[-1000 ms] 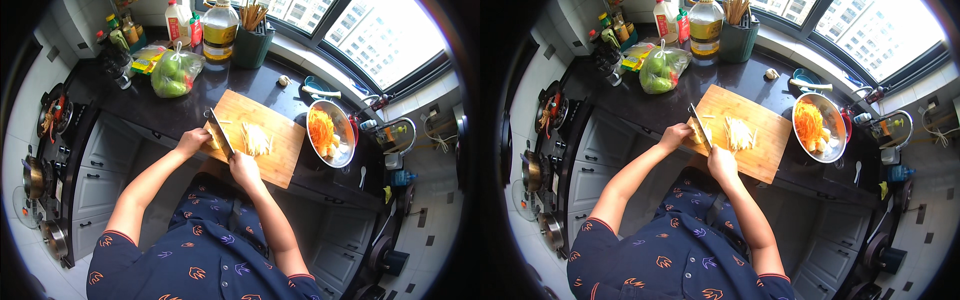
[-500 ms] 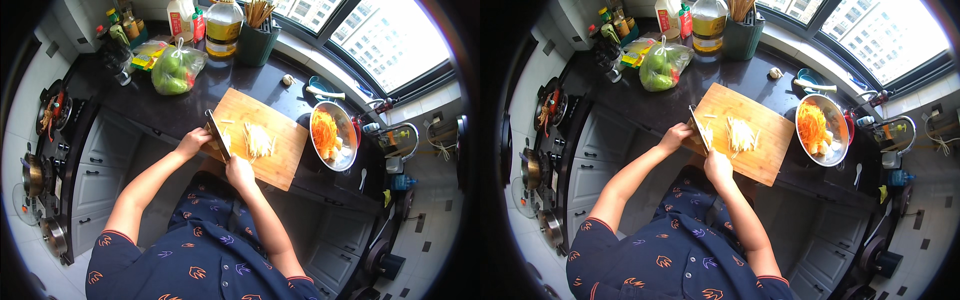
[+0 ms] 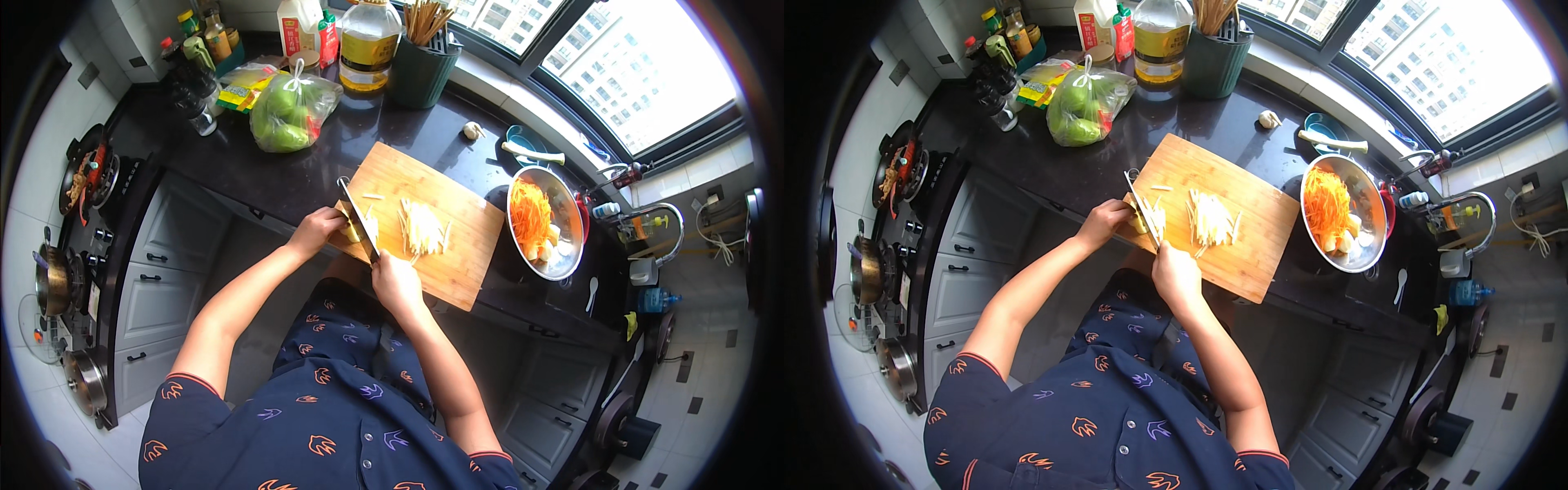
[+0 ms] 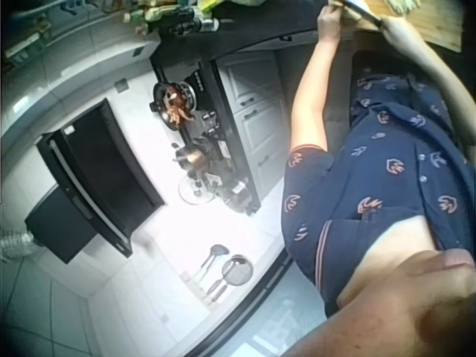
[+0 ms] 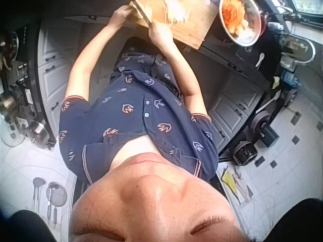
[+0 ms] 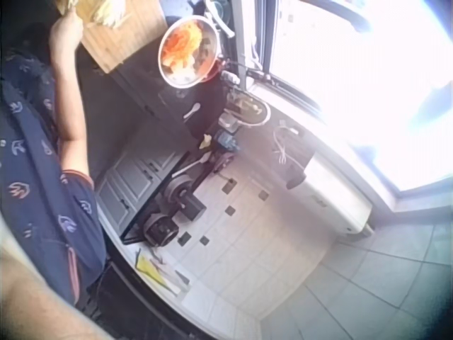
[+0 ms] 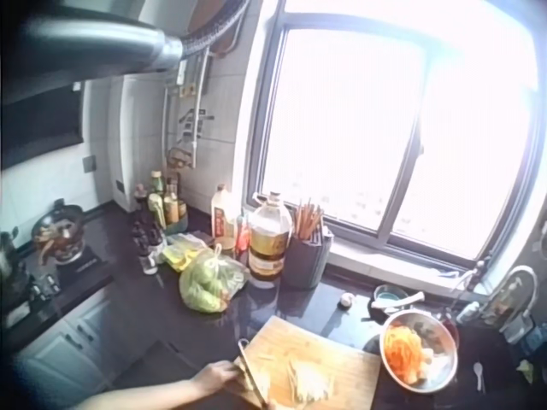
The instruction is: The person slices a white root vegetable into thin strips on a wooden cutting board using a cleaver. They transfer the sliced pieces into a metal bowl containing shredded carrots. The person then slices a round white vegetable into thin rounds on the same board.
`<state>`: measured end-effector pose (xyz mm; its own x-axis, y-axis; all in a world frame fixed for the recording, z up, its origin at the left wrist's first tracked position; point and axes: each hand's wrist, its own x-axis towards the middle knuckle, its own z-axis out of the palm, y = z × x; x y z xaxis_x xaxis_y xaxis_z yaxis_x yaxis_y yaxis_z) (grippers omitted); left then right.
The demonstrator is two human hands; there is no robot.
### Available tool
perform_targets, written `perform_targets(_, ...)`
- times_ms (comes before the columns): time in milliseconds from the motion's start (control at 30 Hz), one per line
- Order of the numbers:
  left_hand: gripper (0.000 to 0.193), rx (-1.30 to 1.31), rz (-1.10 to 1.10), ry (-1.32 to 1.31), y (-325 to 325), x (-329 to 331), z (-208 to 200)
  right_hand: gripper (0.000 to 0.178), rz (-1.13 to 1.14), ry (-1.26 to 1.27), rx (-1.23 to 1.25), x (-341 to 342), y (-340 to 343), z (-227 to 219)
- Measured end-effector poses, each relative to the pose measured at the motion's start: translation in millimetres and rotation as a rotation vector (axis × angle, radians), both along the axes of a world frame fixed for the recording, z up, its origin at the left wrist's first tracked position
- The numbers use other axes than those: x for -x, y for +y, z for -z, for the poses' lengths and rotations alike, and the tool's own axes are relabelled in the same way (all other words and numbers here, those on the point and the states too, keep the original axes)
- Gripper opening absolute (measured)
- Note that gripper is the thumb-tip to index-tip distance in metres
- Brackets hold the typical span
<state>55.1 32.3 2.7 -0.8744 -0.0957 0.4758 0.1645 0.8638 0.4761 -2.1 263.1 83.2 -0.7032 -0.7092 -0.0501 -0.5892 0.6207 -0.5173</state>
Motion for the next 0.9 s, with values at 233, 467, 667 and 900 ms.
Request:
perform_targets(233, 0.014, -0.012, 0.012, -0.006, 1.4, -0.2, -2.7, 0.015, 0.019, -0.046, -0.118, 0.1, -11.8, 8.4)
perform_targets(467, 0.016, 0.016, -0.001, -0.01, 0.9, -0.2, -4.9, 0.017, 0.013, -0.01, 0.024, 10.2, -6.0, 31.0)
perform_targets(667, 0.012, -0.028, -0.004, 0.022, -1.9, 2.3, 3.1, 0.016, 0.001, 0.0, 0.008, 4.2, -3.0, 4.8)
perform_targets(900, 0.013, -0.029, -0.018, 0.012, -0.9, 2.4, 3.4, 0.017, 0.005, -0.043, -0.105, 0.9, -8.9, -0.5)
